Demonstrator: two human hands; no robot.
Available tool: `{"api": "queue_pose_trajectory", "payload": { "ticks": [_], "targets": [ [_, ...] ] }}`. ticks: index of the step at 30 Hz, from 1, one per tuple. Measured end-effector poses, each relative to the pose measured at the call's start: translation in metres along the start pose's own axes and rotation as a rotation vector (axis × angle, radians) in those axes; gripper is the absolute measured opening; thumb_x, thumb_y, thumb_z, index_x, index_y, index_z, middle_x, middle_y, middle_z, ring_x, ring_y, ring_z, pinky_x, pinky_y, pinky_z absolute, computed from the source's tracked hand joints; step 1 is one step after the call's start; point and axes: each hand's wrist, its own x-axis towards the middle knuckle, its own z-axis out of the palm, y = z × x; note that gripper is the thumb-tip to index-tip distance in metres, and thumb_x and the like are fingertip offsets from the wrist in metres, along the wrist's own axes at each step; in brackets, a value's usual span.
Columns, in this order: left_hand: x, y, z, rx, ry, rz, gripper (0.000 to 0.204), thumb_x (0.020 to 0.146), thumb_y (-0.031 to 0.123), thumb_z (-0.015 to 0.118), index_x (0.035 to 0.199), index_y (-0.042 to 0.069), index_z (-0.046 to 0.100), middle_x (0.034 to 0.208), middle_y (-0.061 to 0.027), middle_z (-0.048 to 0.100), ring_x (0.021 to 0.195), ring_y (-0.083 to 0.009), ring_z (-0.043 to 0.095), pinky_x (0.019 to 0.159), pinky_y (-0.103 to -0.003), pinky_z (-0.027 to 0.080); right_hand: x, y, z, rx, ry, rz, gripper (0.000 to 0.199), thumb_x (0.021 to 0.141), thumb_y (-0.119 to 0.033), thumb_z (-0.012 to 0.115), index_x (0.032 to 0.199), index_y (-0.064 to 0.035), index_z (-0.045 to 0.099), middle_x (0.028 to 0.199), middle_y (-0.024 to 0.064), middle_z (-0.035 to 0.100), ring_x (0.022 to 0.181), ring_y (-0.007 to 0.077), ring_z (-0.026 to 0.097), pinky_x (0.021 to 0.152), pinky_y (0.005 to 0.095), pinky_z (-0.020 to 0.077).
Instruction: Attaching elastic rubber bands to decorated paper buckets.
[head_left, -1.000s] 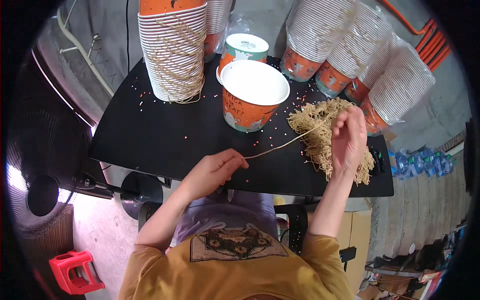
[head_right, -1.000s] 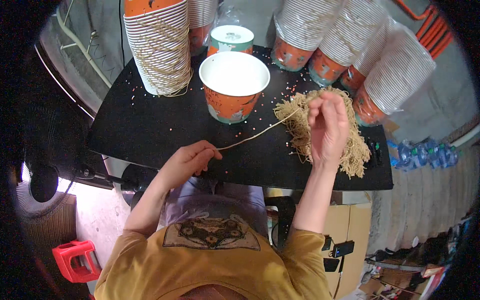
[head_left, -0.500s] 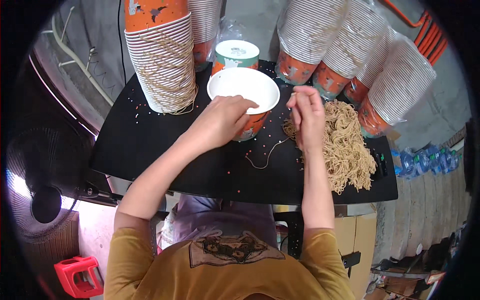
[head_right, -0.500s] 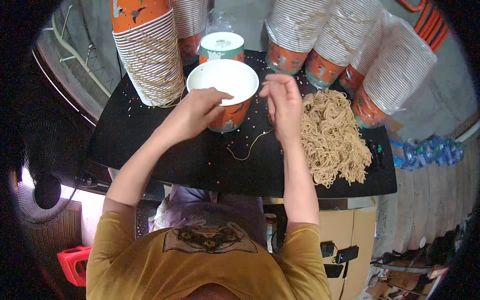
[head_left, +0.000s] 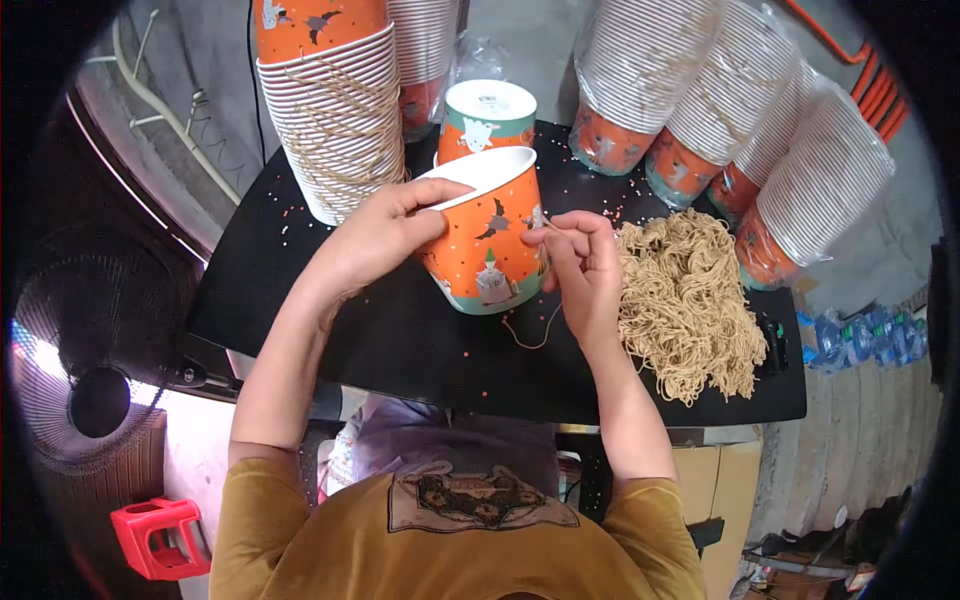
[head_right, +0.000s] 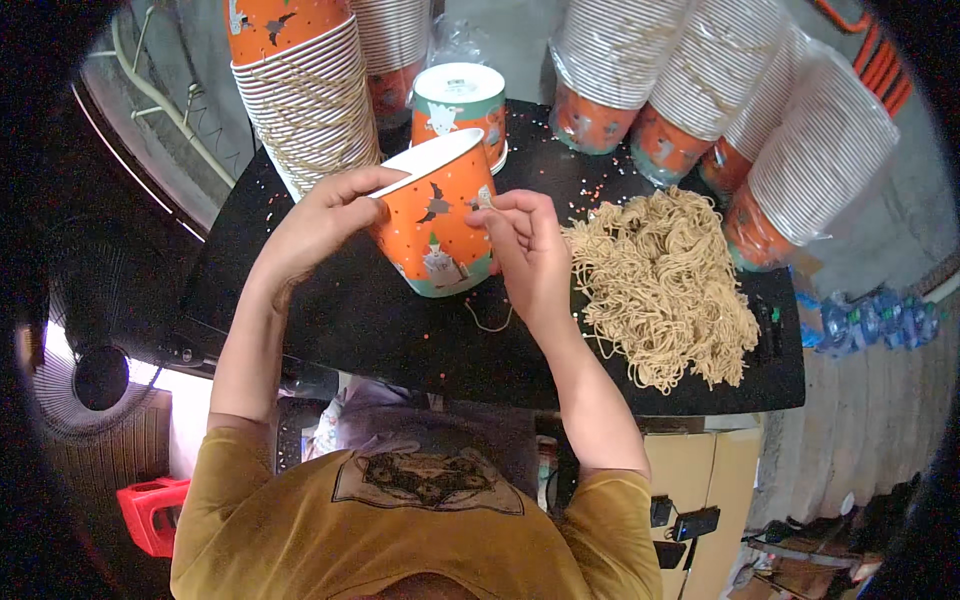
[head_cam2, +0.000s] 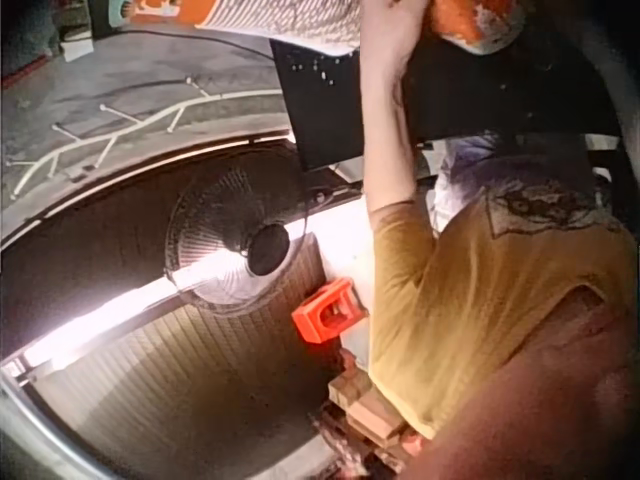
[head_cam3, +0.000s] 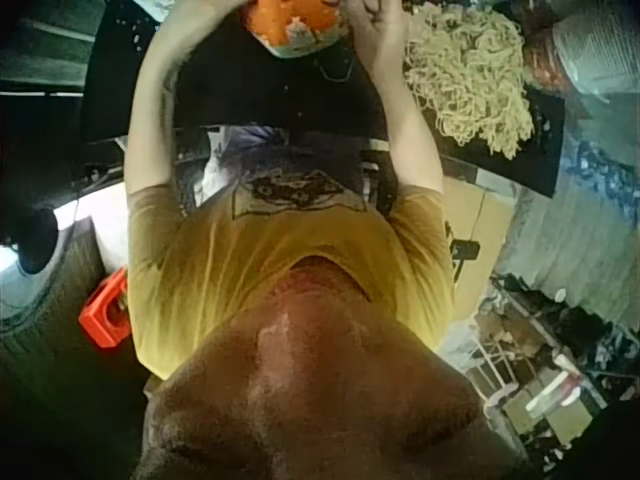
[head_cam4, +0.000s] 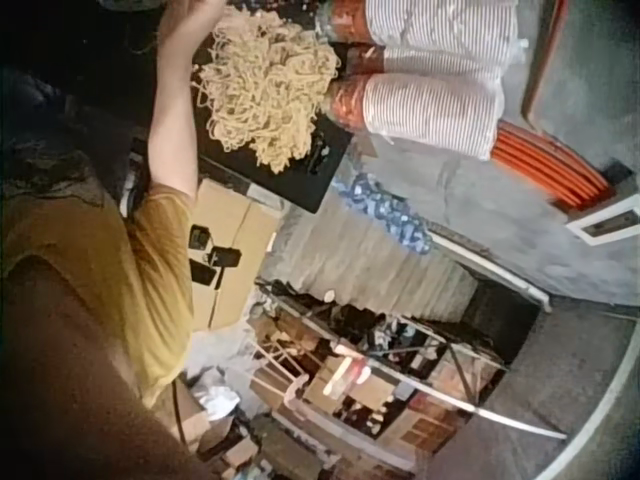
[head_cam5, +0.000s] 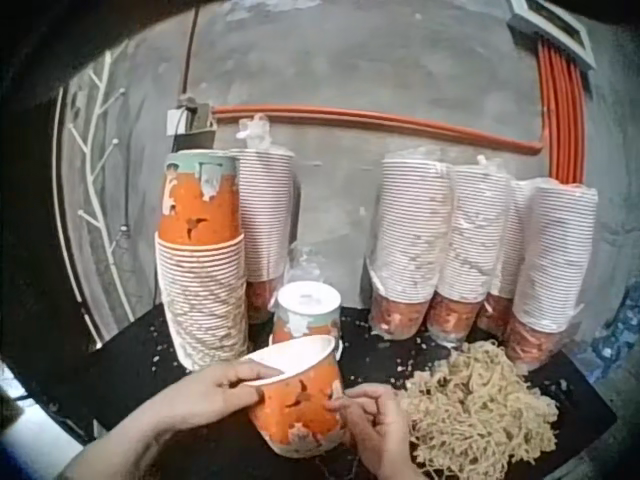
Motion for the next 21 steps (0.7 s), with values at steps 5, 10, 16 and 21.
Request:
{"api": "queue_pose_trajectory", "payload": {
  "ticks": [5, 10, 16, 21],
  "targets": [
    [-0.002, -0.007, -0.013, -0.049, -0.054, -0.041, 0.041, 0.083, 0.005, 0.052, 0.123, -0.002, 0.060, 0.106, -0.0021, 0.064, 0.092, -0.0084, 0.058, 0.085, -0.024, 0.046, -0.003, 0.000, 0.005, -0.007, -0.036, -0.024, 0.015, 0.099, -0.011, 0.052, 0.112, -0.0034, 0.048, 0.100, 0.0074, 0.071, 0.077, 0.0044, 0.061, 0.056, 0.0188, 0.0465],
    [-0.007, -0.009, -0.020, -0.124, -0.047, -0.057, 0.038, 0.082, 0.005, 0.053, 0.119, 0.000, 0.061, 0.106, -0.0012, 0.064, 0.094, -0.0084, 0.057, 0.086, -0.025, 0.046, -0.006, 0.000, 0.010, -0.030, -0.058, -0.061, 0.016, 0.099, -0.010, 0.053, 0.111, -0.0019, 0.050, 0.103, 0.0081, 0.072, 0.072, 0.0054, 0.063, 0.056, 0.0203, 0.0488],
    [-0.007, -0.012, -0.027, -0.119, -0.052, -0.060, 0.031, 0.081, 0.004, 0.055, 0.111, 0.002, 0.062, 0.101, -0.0001, 0.063, 0.094, -0.0090, 0.057, 0.086, -0.025, 0.045, -0.007, 0.000, 0.012, -0.090, -0.081, -0.124, 0.015, 0.098, -0.009, 0.052, 0.111, -0.0004, 0.053, 0.103, 0.0075, 0.072, 0.070, 0.0075, 0.065, 0.055, 0.0219, 0.0518],
    [-0.008, -0.015, -0.031, -0.124, -0.059, -0.078, 0.035, 0.077, 0.002, 0.054, 0.111, 0.001, 0.061, 0.102, -0.0020, 0.062, 0.094, -0.0105, 0.057, 0.088, -0.027, 0.046, -0.009, -0.001, 0.013, -0.077, -0.097, -0.124, 0.017, 0.098, -0.010, 0.052, 0.112, -0.0006, 0.053, 0.105, 0.0080, 0.072, 0.076, 0.0098, 0.067, 0.057, 0.0219, 0.0533]
  ]
}}
